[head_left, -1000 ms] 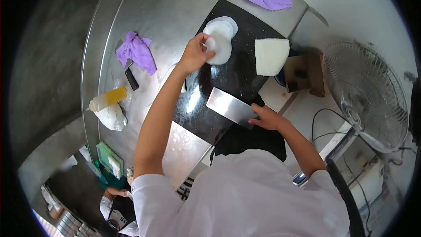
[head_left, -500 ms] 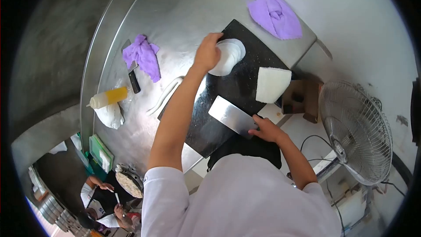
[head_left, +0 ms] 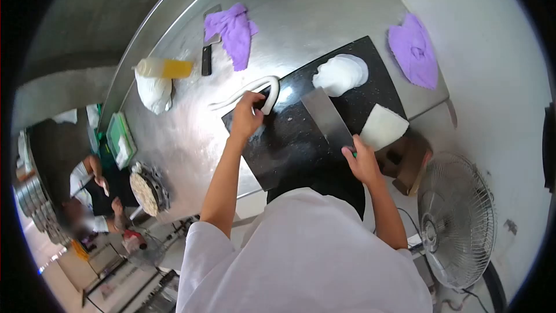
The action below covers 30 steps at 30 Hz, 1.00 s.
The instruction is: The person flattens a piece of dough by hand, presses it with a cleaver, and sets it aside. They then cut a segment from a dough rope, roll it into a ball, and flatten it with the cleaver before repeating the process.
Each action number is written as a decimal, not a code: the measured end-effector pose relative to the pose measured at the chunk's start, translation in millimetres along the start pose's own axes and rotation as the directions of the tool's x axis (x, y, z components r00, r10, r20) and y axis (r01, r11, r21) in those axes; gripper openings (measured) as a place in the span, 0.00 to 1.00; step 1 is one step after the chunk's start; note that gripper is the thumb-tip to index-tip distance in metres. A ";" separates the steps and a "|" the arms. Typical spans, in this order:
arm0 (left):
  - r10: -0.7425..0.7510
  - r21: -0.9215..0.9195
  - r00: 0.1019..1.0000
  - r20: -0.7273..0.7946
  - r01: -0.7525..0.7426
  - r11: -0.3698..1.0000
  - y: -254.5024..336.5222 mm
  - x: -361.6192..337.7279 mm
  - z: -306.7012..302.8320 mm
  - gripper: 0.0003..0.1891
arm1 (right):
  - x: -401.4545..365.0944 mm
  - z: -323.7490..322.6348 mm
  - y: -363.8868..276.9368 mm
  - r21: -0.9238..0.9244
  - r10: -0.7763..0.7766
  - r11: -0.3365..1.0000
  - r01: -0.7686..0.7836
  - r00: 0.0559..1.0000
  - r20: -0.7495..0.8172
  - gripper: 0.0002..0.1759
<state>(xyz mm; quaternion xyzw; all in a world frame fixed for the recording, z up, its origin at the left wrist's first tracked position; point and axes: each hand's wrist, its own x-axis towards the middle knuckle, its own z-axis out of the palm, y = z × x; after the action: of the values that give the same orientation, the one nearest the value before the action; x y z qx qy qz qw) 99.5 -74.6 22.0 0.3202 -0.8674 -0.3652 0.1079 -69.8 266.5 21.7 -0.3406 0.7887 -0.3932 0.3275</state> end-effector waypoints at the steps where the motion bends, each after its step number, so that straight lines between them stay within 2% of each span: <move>1: 0.034 -0.015 0.999 0.022 -0.033 0.999 -2.3 -15.1 4.7 0.21 | 13.6 -0.9 -6.7 -0.013 -0.013 1.000 0.013 1.000 0.023 0.16; 5: 0.068 -0.075 0.989 -0.133 -0.078 0.994 -15.3 -36.3 18.2 0.19 | 60.1 -1.0 -52.4 -0.197 -0.125 0.968 0.155 0.980 0.156 0.16; 8: 0.171 -0.012 0.967 -0.191 -0.176 0.984 -32.8 -35.1 24.3 0.16 | 78.0 5.7 -70.6 -0.278 -0.222 0.921 0.272 0.955 0.197 0.15; 9: 0.157 -0.020 0.966 -0.206 -0.165 0.986 -37.0 -35.0 24.0 0.16 | 82.6 7.5 -73.1 -0.329 -0.209 0.902 0.279 0.950 0.233 0.16; 11: 0.234 0.027 0.954 -0.186 -0.233 0.972 -44.4 -34.2 23.7 0.16 | 87.3 9.2 -76.9 -0.385 -0.191 0.875 0.293 0.941 0.281 0.17; 13: 0.221 0.027 0.957 -0.185 -0.220 0.975 -42.2 -32.4 20.8 0.15 | 89.4 10.1 -79.2 -0.429 -0.126 0.867 0.254 0.944 0.304 0.19; 15: 0.269 0.037 0.936 -0.229 -0.268 0.963 -40.8 -30.3 20.0 0.12 | 92.1 15.6 -70.0 -0.411 -0.088 0.881 0.233 0.935 0.342 0.20; 17: 0.269 0.040 0.944 -0.190 -0.267 0.963 -45.9 -28.4 20.1 0.12 | 92.9 21.9 -62.0 -0.377 -0.068 0.900 0.220 0.924 0.376 0.22; 21: 0.241 0.050 0.952 -0.190 -0.236 0.970 -43.4 -31.2 20.8 0.12 | 82.1 55.3 -61.8 -0.423 -0.012 0.890 0.169 0.937 0.348 0.25; 23: 0.180 -0.032 0.932 -0.315 -0.200 0.979 -42.9 -35.6 25.9 0.09 | 76.8 69.0 -63.7 -0.387 0.011 0.914 0.120 0.947 0.321 0.27; 25: 0.207 -0.028 0.924 -0.322 -0.228 0.973 -48.5 -43.2 23.0 0.07 | 69.7 76.7 -56.3 -0.362 -0.008 0.925 0.118 0.957 0.290 0.26; 27: 0.080 -0.095 0.951 -0.299 -0.113 0.989 -51.8 -65.3 20.8 0.08 | 50.6 82.9 -48.8 -0.236 -0.061 0.964 0.122 0.966 0.250 0.27; 28: -0.003 -0.111 0.960 -0.280 -0.029 0.993 -39.6 -77.7 11.7 0.09 | 33.8 85.3 -48.2 -0.172 -0.091 0.978 0.115 0.986 0.138 0.25; 29: 0.004 -0.114 0.964 -0.267 -0.036 0.993 -37.4 -89.0 11.0 0.09 | 17.3 82.8 -46.8 -0.171 -0.080 0.980 0.102 0.989 0.127 0.25; 30: -0.057 -0.243 0.978 -0.200 0.006 0.970 -36.9 -99.2 11.1 0.09 | 1.4 75.6 -54.3 -0.104 -0.014 0.994 0.022 0.997 0.075 0.24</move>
<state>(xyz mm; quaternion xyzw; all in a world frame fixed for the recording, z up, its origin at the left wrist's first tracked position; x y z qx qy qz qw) 189.0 -24.9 -7.1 0.3545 -0.7955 -0.4346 0.2295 3.9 210.4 31.1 -0.3788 0.7924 -0.3416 0.3346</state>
